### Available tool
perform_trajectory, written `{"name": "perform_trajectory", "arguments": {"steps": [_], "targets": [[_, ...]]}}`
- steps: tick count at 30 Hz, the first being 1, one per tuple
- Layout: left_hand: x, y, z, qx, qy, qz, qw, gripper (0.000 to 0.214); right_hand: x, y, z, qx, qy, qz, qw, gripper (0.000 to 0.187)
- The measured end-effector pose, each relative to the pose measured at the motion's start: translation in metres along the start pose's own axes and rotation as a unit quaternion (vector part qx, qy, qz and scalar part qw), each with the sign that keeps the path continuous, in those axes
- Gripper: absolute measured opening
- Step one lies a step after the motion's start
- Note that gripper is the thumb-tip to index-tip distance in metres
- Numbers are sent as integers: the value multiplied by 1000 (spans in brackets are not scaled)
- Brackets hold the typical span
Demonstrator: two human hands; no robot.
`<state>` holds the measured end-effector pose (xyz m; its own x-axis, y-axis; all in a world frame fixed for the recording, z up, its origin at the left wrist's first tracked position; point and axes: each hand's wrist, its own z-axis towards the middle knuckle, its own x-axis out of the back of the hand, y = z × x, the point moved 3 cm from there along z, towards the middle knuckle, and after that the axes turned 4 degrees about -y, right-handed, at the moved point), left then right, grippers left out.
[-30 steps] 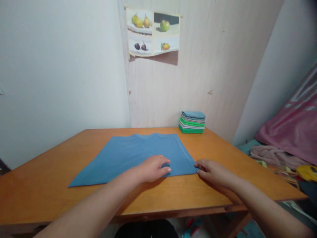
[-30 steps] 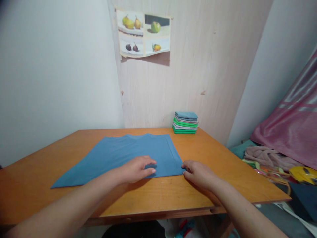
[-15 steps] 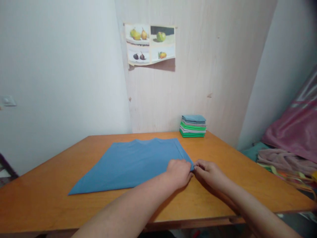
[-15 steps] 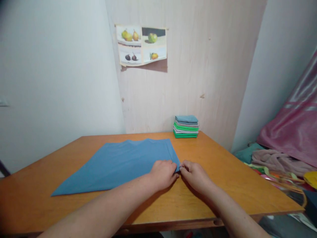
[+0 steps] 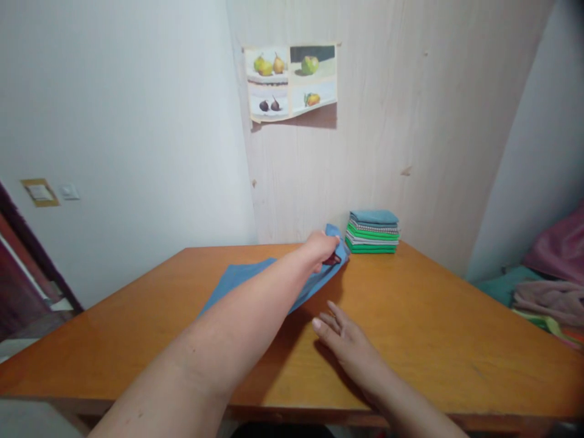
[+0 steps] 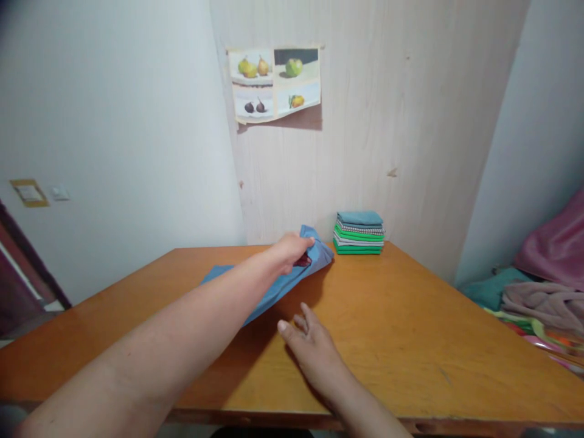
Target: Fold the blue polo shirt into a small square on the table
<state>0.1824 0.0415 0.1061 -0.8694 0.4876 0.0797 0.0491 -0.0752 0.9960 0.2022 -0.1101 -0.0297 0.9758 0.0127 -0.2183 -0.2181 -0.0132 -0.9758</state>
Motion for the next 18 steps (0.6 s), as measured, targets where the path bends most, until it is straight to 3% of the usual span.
{"name": "perform_trajectory", "arguments": {"steps": [3, 6, 9, 11, 15, 18], "targets": [[11, 32, 5, 5, 38, -35, 999, 16, -29, 6, 4, -17, -37, 27, 999, 124], [24, 64, 6, -14, 77, -79, 994, 13, -51, 9, 7, 11, -65, 39, 997, 124], [37, 92, 4, -45, 114, -119, 985, 16, -68, 3, 6, 110, -125, 45, 985, 97], [45, 108, 2, -68, 140, -147, 977, 18, -73, 0, 4, 146, -133, 8, 980, 75], [65, 131, -4, -132, 191, -221, 947, 23, -64, 4, 6, 109, -58, -153, 981, 44], [86, 145, -12, -170, 214, -225, 935, 22, -43, 7, 13, 82, -39, -200, 976, 19]]}}
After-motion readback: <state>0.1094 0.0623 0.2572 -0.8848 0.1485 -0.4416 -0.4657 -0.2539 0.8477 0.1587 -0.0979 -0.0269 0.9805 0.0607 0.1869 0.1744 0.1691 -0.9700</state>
